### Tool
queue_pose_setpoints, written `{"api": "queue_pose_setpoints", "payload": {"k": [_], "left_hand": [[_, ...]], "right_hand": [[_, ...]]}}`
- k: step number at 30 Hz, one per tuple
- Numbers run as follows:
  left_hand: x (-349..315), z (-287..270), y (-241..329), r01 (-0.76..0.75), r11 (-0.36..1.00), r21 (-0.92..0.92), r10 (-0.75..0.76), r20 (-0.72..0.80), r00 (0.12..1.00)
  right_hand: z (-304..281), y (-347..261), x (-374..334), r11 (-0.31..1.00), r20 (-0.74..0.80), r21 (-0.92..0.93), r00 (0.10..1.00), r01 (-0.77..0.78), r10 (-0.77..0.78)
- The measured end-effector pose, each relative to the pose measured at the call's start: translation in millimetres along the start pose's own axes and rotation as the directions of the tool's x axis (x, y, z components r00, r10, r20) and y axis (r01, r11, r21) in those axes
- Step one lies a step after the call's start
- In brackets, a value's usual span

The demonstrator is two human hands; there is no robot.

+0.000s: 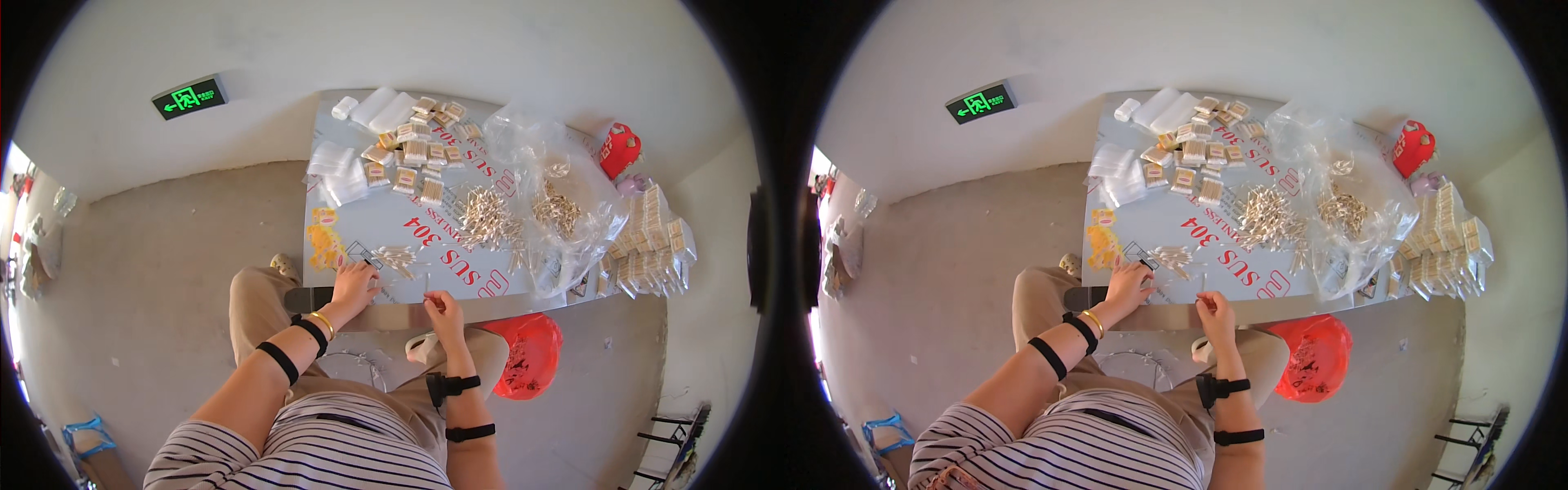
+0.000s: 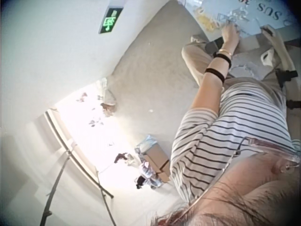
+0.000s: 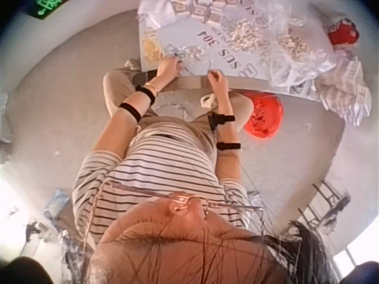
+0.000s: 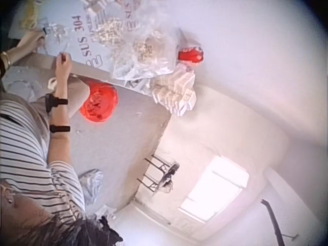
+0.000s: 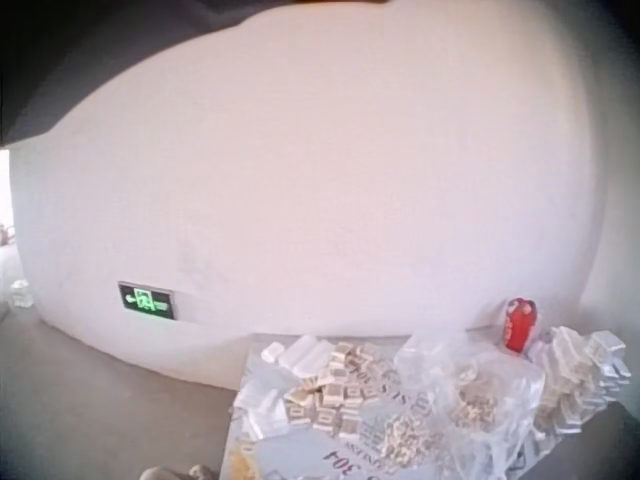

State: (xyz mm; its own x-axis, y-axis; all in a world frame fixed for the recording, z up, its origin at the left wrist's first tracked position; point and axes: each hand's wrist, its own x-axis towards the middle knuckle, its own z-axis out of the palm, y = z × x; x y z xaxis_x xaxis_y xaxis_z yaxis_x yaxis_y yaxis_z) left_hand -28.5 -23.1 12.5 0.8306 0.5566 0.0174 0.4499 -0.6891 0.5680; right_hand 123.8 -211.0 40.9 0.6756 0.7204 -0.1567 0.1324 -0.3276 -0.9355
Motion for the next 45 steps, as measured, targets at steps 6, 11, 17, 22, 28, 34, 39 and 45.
{"api": "queue_pose_setpoints", "payload": {"k": [6,11,17,22,28,34,39,45], "left_hand": [[-6.5,12.5,2.9,0.126,0.991,0.041,-0.121,-0.110,0.987],[-9.2,12.8,-0.8,0.077,0.997,0.018,-0.076,-0.053,0.996],[-2.1,1.6,-16.6,-0.100,0.993,0.058,0.102,-0.040,0.994],[11.5,0.7,-16.4,-0.205,0.977,0.053,0.205,0.000,0.979],[21.9,14.5,-1.4,-0.277,0.961,0.021,0.277,0.022,0.961],[16.3,7.5,-3.8,-0.262,0.964,0.038,0.262,0.000,0.965],[8.2,9.8,7.3,-0.186,0.980,0.075,0.179,0.091,0.980],[15.9,27.1,12.1,-0.292,0.857,0.424,0.232,0.188,0.954]], "right_hand": [[8.8,10.8,43.1,0.817,0.017,-0.491,0.941,0.302,-0.338],[10.1,15.0,68.2,0.713,0.151,-0.607,0.932,0.351,-0.330],[2.0,23.7,77.4,0.711,0.203,-0.593,0.925,0.378,-0.323],[5.7,14.9,68.8,0.705,0.187,-0.596,0.921,0.384,-0.343],[10.9,16.3,70.1,0.665,0.151,-0.665,0.934,0.339,-0.324],[20.8,9.7,66.1,0.665,0.200,-0.653,0.929,0.363,-0.312],[40.0,5.9,65.3,0.684,0.180,-0.620,0.918,0.385,-0.353],[22.1,8.9,71.2,0.763,-0.005,-0.587,0.941,0.271,-0.338]]}}
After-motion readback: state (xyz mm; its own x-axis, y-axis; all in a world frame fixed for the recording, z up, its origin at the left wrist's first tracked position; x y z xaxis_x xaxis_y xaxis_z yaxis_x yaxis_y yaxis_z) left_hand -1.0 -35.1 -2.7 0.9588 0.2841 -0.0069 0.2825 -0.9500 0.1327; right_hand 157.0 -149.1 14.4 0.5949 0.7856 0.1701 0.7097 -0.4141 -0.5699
